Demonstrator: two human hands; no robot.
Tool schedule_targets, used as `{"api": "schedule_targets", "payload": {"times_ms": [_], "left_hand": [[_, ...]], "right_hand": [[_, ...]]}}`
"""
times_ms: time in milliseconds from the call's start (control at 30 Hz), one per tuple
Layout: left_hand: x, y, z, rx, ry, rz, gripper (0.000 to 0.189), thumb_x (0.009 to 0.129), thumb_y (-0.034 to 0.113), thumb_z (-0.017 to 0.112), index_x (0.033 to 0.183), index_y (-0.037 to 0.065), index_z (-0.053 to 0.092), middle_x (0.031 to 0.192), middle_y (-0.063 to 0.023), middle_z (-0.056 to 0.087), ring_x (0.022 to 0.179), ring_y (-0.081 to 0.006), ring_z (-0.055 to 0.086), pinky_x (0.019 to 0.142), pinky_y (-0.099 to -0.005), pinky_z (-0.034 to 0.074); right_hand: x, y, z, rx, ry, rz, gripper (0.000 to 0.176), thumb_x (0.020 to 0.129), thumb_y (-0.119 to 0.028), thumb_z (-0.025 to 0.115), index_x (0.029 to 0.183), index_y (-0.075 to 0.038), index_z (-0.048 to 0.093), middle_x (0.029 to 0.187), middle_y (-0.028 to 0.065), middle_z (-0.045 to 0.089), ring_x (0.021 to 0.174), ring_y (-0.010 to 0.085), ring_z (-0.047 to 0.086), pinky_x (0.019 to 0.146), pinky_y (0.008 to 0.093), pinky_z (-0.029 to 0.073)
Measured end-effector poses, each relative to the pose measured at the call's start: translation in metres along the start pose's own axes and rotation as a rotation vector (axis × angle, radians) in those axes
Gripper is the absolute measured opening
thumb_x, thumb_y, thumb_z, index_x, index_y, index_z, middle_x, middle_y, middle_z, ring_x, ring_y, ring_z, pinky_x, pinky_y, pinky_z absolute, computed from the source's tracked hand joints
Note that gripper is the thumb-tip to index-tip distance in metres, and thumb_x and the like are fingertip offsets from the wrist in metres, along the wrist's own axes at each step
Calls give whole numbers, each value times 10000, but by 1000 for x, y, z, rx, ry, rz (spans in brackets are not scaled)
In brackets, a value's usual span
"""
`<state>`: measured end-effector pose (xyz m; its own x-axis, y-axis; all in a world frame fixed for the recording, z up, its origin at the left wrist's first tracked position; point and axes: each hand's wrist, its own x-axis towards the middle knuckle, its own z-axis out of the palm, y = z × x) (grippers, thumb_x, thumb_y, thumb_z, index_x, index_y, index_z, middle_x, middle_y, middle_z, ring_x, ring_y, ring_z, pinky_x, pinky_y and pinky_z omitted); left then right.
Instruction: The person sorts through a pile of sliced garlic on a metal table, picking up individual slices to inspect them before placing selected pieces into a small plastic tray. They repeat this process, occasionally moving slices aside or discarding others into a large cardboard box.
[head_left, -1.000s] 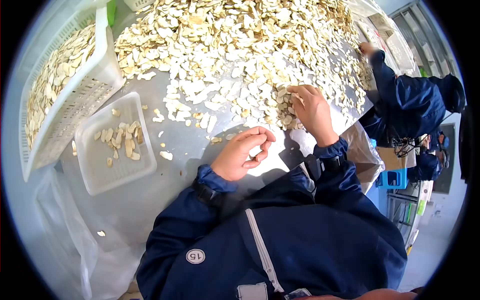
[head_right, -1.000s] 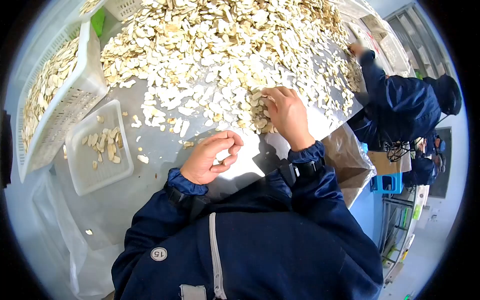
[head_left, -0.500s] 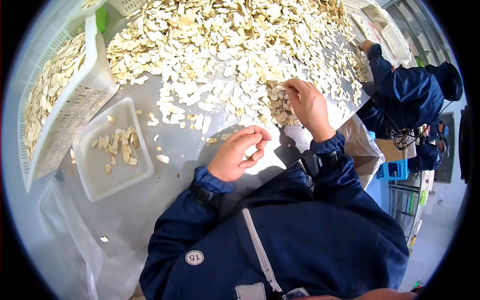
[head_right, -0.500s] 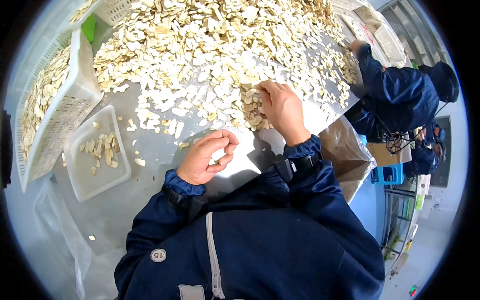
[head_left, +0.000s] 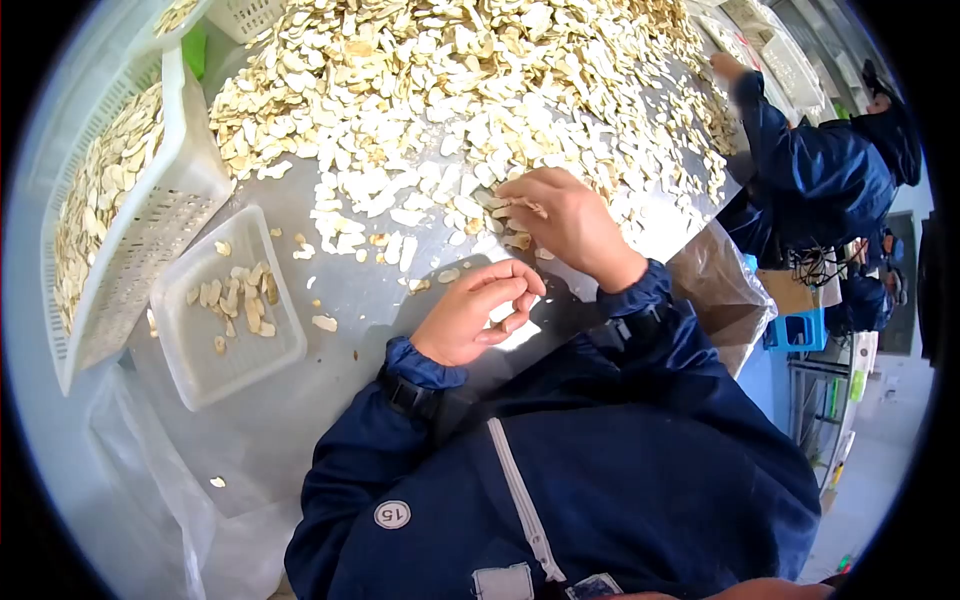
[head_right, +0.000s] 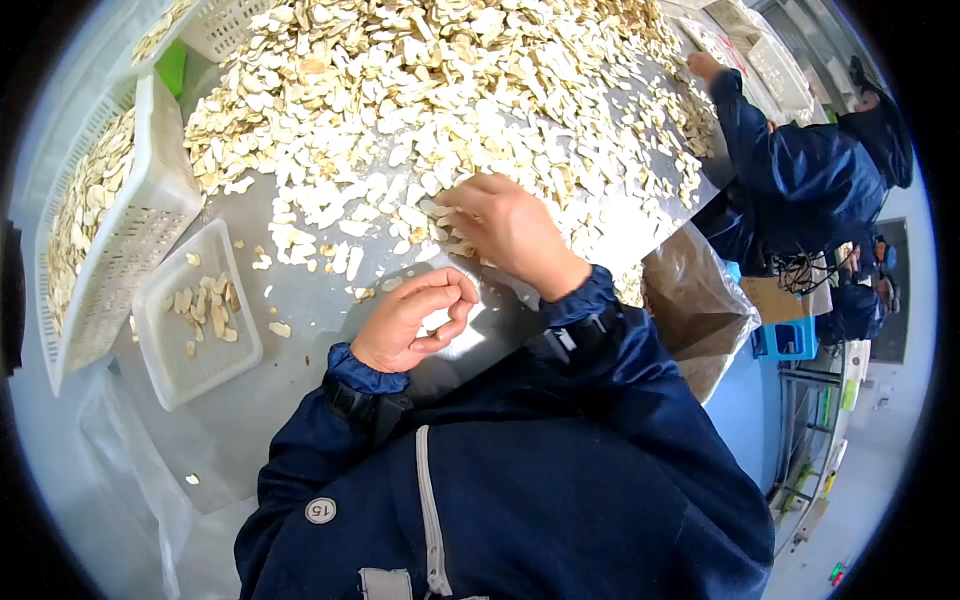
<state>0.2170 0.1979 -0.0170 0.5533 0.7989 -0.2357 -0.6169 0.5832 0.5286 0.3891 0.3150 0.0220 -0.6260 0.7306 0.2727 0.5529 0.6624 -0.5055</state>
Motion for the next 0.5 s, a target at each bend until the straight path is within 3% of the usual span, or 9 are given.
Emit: {"api": "schedule_targets", "payload": {"times_ms": [67,200,300,333,433,467,500], "left_hand": [[-1,0,0,11,-27,-10,187,1067,158,525,1109,-2,612,870,-45,555,681,-81,485,470,-181,291],[-2,1,1,20,-51,-22,190,1072,163,516,1107,2,612,872,-42,553,679,-79,489,470,-179,287],[-2,0,0,4,-37,8,184,1073,161,513,1109,9,611,882,-36,548,675,-76,487,471,-177,285],[-2,0,0,-3,-17,16,189,1075,166,508,1109,11,611,888,-35,546,674,-76,485,468,-176,284],[0,0,1,-31,37,34,224,1088,199,482,1129,18,607,912,-35,545,684,-77,482,466,-177,281],[-1,2,2,-46,58,39,248,1095,221,466,1148,21,603,922,-36,546,697,-77,484,469,-178,280],[-2,3,2,-61,79,44,272,1103,243,450,1167,24,598,933,-38,548,709,-77,486,472,-179,279]], "right_hand": [[9,-13,16,-45,-28,-106,236,909,-183,751,1128,-95,753,1086,102,714,948,320,678,816,403,571],[13,-8,37,-176,10,-106,168,923,-186,724,1061,-95,755,996,86,727,889,323,672,772,414,563],[9,-5,26,-186,34,25,165,920,-189,723,1043,-85,754,938,98,729,873,343,674,763,411,561],[5,1,25,-164,54,35,174,961,-184,693,1068,-59,752,894,103,720,816,273,694,742,361,558],[1,-13,3,193,-84,478,198,1010,-178,649,1111,-36,744,878,86,704,793,156,681,729,299,542],[-1,-14,-3,263,-134,528,244,1055,-187,605,1176,-7,717,916,45,696,782,79,633,724,258,522],[-6,-11,-4,378,-121,542,250,1054,-204,608,1177,-14,715,916,42,703,775,85,640,715,268,523]]}}
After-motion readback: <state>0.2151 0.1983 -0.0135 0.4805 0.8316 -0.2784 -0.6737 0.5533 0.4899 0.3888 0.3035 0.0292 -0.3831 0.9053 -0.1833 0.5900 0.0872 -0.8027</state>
